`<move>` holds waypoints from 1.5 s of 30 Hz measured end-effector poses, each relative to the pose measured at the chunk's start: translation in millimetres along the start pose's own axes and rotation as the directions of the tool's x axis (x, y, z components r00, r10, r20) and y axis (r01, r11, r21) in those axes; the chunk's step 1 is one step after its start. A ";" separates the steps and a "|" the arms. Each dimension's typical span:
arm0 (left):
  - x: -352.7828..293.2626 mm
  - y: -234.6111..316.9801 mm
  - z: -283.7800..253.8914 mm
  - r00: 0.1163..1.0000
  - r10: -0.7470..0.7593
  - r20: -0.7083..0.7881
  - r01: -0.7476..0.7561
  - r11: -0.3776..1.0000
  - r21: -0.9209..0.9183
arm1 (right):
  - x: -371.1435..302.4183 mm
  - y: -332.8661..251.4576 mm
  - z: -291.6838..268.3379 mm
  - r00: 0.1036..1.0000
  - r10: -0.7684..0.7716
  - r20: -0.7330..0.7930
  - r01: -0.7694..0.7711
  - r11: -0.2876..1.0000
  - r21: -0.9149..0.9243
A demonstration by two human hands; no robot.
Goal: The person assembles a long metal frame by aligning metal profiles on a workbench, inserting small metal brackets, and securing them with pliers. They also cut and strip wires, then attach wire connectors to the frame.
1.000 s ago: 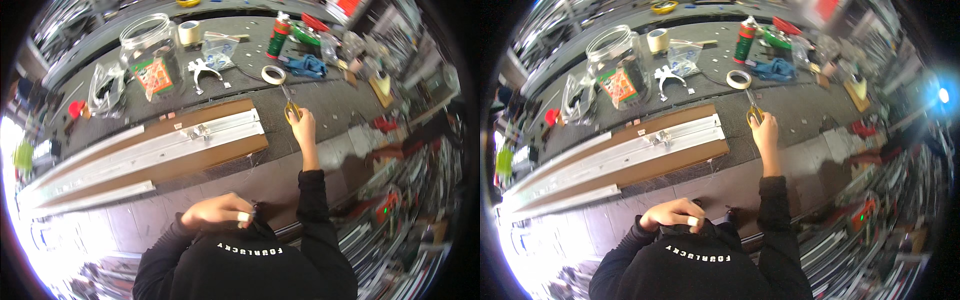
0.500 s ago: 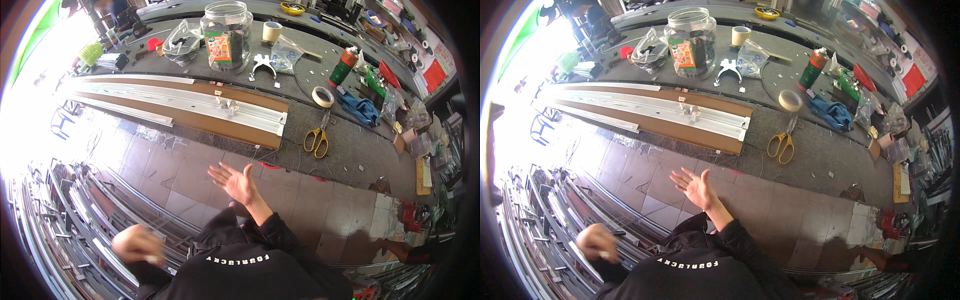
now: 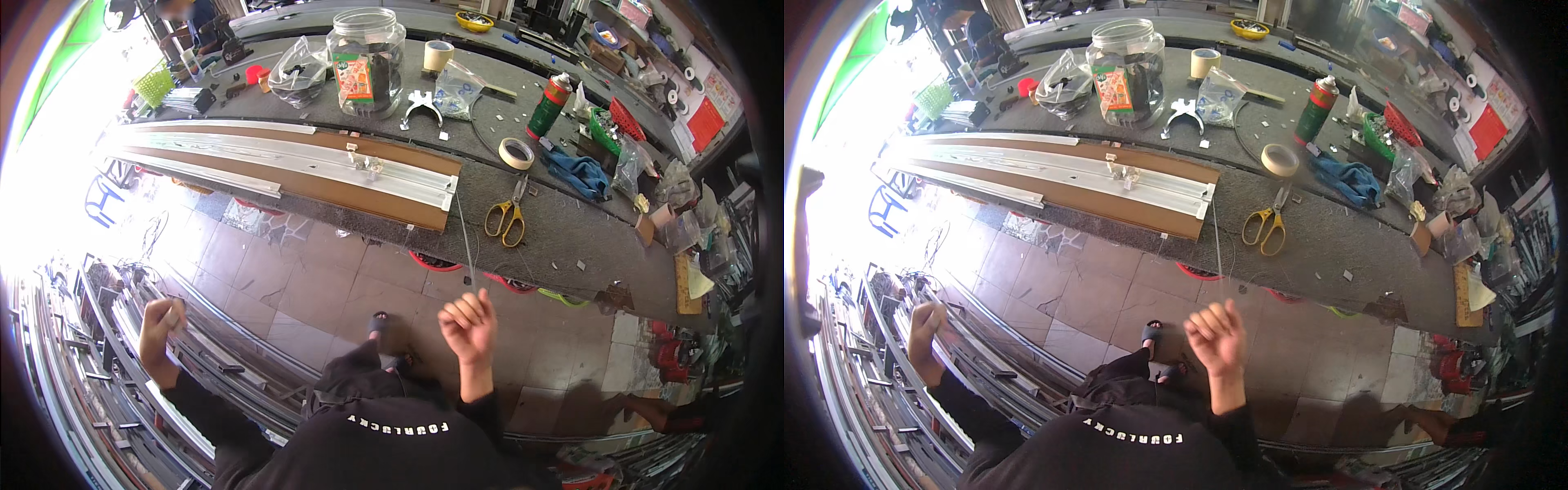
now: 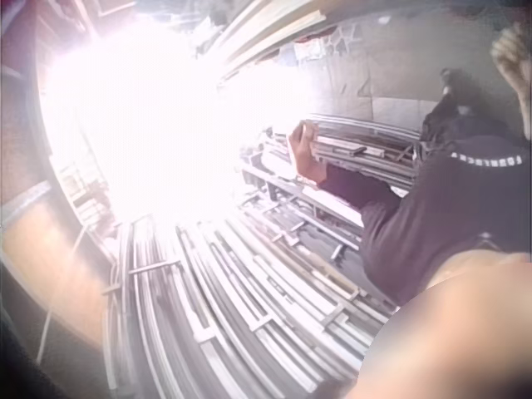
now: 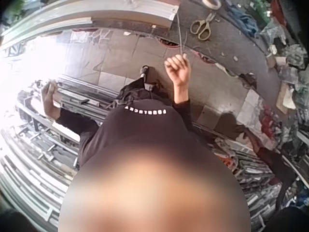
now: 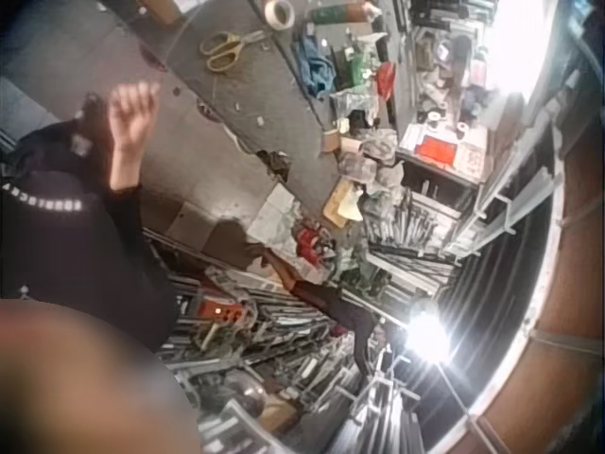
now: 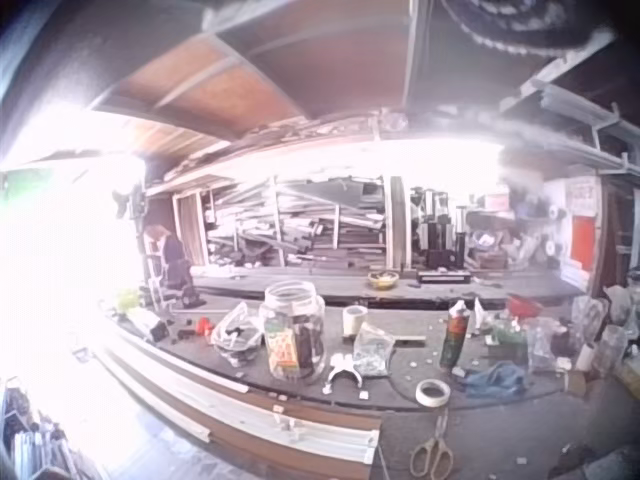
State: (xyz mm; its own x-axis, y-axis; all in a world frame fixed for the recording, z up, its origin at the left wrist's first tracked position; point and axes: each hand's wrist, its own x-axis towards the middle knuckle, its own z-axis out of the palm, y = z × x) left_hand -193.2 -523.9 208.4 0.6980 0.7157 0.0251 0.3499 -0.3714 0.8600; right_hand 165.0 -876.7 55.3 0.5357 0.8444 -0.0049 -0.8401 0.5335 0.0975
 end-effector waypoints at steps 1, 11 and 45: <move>14.2 -2.9 -3.4 0.998 -0.056 0.023 0.055 0.996 0.068 | -14.1 -13.0 -2.3 1.000 0.004 0.028 -0.005 0.999 0.041; 172.2 -31.8 -19.8 0.951 0.089 0.297 -0.039 0.985 -0.171 | -174.5 -118.8 -42.5 0.809 -0.561 -0.176 0.075 0.395 -0.916; 88.9 109.9 308.3 0.667 0.596 0.447 -0.255 0.746 -0.615 | -69.0 -37.6 35.7 0.870 -0.483 -0.103 -0.103 0.028 -0.994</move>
State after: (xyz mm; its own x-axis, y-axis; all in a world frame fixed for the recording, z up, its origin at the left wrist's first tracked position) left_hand 100.0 -683.5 148.0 0.9535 -0.0090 0.3013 -0.3008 -0.0961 0.9488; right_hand 162.6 -956.6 87.5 0.8627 0.4817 -0.1539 -0.1626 -0.0241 -0.9864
